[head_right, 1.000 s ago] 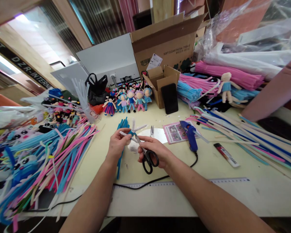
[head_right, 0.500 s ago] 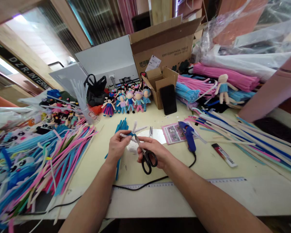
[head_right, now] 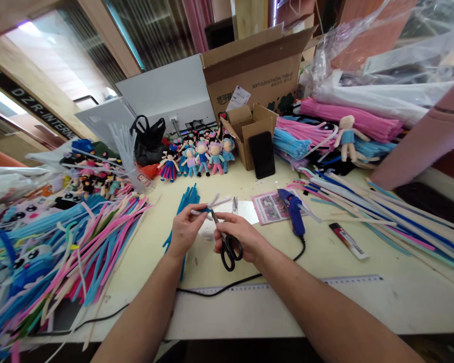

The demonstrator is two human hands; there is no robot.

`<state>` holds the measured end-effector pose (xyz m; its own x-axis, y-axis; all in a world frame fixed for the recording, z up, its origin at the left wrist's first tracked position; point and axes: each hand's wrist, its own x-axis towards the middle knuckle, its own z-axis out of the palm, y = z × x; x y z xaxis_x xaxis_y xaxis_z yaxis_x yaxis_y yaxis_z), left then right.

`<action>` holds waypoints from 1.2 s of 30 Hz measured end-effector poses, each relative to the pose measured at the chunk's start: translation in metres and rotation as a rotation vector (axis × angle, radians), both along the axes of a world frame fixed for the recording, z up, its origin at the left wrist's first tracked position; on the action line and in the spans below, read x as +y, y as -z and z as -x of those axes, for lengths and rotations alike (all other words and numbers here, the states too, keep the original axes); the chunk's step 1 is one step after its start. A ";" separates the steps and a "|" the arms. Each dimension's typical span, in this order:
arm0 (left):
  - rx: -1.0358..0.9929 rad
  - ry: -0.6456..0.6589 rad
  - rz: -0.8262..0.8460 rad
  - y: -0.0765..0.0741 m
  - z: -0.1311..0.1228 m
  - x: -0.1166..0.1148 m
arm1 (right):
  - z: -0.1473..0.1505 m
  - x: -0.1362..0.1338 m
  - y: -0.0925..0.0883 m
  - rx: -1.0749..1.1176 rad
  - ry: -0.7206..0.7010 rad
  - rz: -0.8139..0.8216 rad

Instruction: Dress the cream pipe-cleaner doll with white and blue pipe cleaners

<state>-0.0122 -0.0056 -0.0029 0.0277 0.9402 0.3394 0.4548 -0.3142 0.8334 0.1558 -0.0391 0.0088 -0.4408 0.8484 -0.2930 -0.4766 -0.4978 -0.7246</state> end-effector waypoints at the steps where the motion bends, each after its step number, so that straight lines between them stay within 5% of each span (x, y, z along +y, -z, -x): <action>1: 0.013 0.001 -0.011 0.000 0.000 0.000 | 0.000 0.000 0.000 -0.005 0.000 -0.001; 26: 0.428 -0.022 -0.455 0.003 -0.006 -0.005 | -0.002 -0.001 -0.006 0.045 0.016 -0.007; 36: 0.497 -0.041 -0.479 0.004 -0.009 -0.006 | -0.001 -0.002 -0.005 0.051 0.018 -0.029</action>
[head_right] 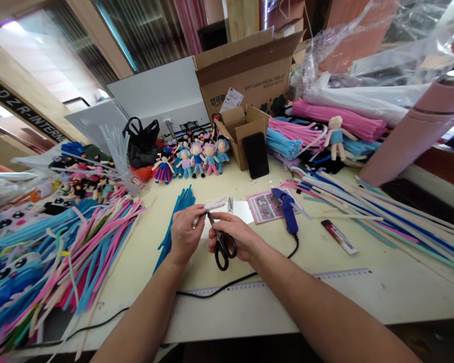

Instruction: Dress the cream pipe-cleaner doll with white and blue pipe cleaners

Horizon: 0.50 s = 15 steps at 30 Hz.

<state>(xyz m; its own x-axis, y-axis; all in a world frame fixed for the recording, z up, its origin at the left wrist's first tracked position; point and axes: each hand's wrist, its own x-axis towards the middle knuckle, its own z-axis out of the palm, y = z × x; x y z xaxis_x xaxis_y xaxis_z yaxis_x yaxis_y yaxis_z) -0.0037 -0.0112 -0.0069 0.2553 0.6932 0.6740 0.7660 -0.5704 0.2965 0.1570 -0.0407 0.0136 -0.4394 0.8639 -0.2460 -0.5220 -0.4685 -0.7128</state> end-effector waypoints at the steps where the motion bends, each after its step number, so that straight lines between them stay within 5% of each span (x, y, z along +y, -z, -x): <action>1: 0.008 -0.008 -0.001 0.000 0.000 0.000 | 0.000 0.000 0.001 -0.003 0.000 0.000; 11: 0.002 -0.056 -0.033 -0.002 0.003 0.000 | 0.003 -0.003 -0.002 -0.010 -0.035 -0.006; 15: -0.255 -0.114 0.125 -0.005 0.009 0.005 | 0.002 -0.004 -0.004 -0.031 -0.072 -0.007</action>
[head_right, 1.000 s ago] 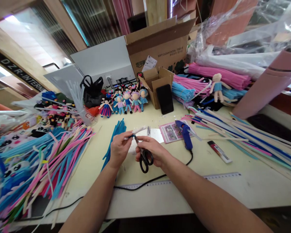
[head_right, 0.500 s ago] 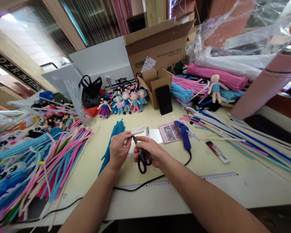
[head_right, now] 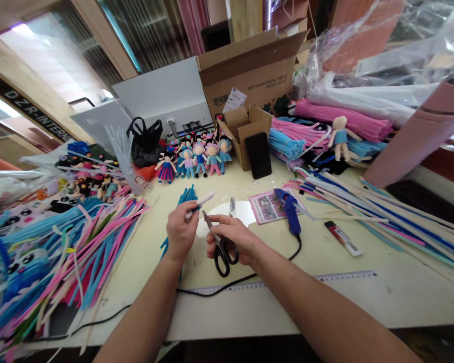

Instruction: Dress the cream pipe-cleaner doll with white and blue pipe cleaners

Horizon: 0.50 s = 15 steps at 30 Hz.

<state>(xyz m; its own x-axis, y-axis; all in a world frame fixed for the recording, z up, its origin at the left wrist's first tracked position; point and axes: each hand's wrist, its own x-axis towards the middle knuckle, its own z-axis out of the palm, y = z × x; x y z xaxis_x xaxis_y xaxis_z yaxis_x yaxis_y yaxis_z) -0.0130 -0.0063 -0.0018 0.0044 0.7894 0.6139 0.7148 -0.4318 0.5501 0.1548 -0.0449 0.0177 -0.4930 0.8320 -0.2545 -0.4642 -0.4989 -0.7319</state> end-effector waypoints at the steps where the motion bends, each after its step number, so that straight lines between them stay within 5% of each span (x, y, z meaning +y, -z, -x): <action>1: -0.119 -0.012 0.077 0.000 0.002 0.002 | -0.001 0.000 0.000 -0.012 -0.006 -0.009; 7: -0.895 0.150 0.464 0.001 0.008 0.015 | -0.002 0.002 0.000 -0.190 0.066 -0.126; 15: -0.995 0.199 0.541 -0.001 0.001 0.011 | 0.002 0.000 0.005 -0.194 0.072 -0.181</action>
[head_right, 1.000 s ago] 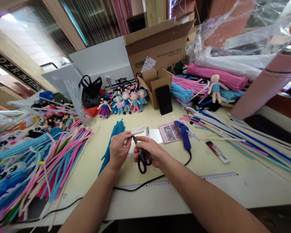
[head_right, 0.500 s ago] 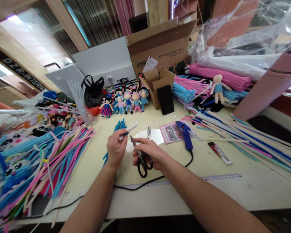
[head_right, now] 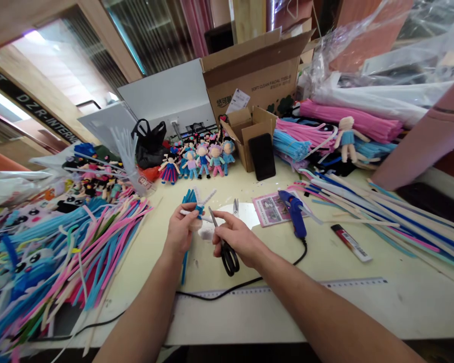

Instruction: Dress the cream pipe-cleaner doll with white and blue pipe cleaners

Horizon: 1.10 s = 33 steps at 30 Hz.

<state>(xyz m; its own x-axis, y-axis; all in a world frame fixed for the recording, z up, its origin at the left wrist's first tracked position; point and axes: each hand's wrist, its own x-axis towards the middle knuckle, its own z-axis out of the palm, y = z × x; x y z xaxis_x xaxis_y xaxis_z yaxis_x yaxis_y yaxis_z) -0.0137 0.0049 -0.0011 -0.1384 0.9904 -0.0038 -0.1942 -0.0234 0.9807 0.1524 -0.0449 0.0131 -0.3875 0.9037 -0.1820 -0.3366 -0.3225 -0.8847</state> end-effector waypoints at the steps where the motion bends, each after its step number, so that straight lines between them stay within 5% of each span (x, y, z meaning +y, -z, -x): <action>1: 0.006 0.003 -0.001 0.001 0.000 0.000 | 0.001 0.000 0.000 0.008 0.001 0.001; 33: 0.558 -0.066 -0.273 0.001 -0.008 -0.014 | -0.001 -0.003 -0.005 0.300 -0.063 0.124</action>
